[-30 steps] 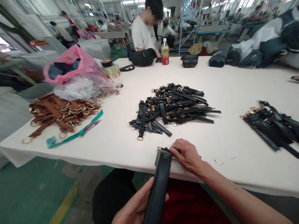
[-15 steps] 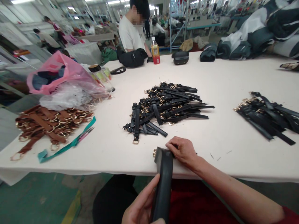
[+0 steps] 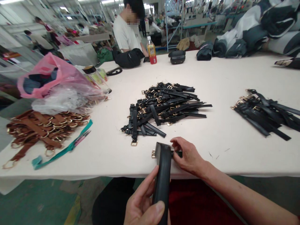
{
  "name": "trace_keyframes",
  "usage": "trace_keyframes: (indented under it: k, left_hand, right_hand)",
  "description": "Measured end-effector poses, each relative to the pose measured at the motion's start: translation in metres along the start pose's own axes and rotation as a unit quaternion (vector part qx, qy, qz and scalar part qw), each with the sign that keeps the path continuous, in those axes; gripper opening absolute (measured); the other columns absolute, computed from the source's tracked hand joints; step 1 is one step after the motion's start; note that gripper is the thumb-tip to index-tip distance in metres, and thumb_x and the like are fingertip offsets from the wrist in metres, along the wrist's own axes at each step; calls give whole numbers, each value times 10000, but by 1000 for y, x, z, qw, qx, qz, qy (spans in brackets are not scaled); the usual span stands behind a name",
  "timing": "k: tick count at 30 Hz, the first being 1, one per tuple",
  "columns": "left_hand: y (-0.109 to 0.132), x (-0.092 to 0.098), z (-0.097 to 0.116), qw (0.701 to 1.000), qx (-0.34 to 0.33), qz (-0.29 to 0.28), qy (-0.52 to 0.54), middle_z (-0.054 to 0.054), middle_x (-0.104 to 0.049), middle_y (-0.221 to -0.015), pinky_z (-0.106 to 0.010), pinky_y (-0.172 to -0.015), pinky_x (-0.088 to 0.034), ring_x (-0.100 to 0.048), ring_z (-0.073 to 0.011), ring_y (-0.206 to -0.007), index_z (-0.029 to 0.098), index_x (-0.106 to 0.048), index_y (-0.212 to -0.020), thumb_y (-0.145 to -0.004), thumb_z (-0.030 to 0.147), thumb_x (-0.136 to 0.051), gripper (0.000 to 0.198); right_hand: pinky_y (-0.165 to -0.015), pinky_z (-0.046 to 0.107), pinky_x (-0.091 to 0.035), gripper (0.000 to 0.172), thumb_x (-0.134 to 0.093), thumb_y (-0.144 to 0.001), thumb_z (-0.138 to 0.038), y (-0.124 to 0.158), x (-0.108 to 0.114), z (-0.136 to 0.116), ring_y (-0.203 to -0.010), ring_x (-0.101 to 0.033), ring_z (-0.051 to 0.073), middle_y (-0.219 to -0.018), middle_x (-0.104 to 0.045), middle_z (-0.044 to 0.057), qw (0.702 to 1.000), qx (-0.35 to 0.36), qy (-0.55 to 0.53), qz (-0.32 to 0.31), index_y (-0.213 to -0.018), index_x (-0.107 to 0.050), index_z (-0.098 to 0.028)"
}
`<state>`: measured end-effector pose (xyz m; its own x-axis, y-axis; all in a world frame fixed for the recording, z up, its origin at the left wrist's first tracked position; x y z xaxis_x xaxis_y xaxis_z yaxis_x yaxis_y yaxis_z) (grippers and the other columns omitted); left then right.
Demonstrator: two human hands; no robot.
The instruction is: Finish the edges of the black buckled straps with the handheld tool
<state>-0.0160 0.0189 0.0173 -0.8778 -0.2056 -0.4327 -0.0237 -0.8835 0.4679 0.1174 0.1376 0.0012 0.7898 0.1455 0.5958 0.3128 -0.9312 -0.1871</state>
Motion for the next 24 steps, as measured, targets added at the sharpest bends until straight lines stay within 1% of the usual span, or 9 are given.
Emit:
trace_keyframes:
  k: [2,6,8,12,17,24]
  left_hand:
    - [0,0,1,1000,-3,-2,0,-116,-674,-1120,-247,-386,-378,-612,-153,-392,365,-656,-1104,-609,344,-786,512]
    - [-2,-3,4,1000,-18,-17,-8,-110,-681,-1098,-241,-376,-395,-620,-155,-407,352,-630,-1145,-654,307,-758,510]
    - [-4,-4,5,999,-25,-24,-7,-111,-685,-1086,-233,-372,-394,-623,-154,-410,341,-628,-1150,-666,286,-750,502]
    - [-9,-5,4,999,-34,-35,-5,-103,-686,-1080,-241,-378,-416,-617,-150,-411,345,-630,-1146,-680,261,-738,485]
    - [-9,0,2,998,-49,-42,-7,-99,-694,-1036,-239,-376,-416,-617,-154,-420,332,-617,-1167,-686,246,-730,502]
    - [-5,3,8,997,-63,-4,-41,-111,-670,-1109,-211,-315,-396,-603,-144,-426,328,-605,-1180,-676,293,-730,521]
  right_hand:
    - [-732,297,-440,360,-560,-665,-140,5,2,-6,-792,-530,177,-892,-577,47,999,23,34,6,-1018,-513,-193]
    - [-712,305,-429,159,-585,-689,-188,7,-3,-11,-795,-497,191,-822,-535,49,995,41,85,-15,-843,-546,-191]
    - [-707,301,-427,100,-581,-703,-193,7,-6,-11,-786,-490,186,-811,-521,47,994,42,96,-25,-797,-549,-188]
    - [-706,295,-420,77,-578,-715,-199,7,-7,-9,-790,-484,184,-814,-514,43,993,42,108,-25,-789,-558,-190]
    - [-700,288,-411,63,-587,-712,-202,8,-6,-9,-782,-484,181,-796,-513,38,993,41,112,-23,-771,-571,-191]
    - [-720,288,-404,69,-597,-722,-236,7,-7,-7,-787,-490,176,-794,-519,32,993,26,112,-26,-774,-590,-191]
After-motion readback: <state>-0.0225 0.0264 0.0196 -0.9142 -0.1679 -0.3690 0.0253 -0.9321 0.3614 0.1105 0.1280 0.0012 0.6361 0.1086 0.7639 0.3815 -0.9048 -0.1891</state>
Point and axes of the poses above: each hand's wrist, its own y-axis away from the middle knuckle, its own x-axis out of the back of the hand, z = x × y, the point moved 9 cm from there along -y, towards the middle knuckle
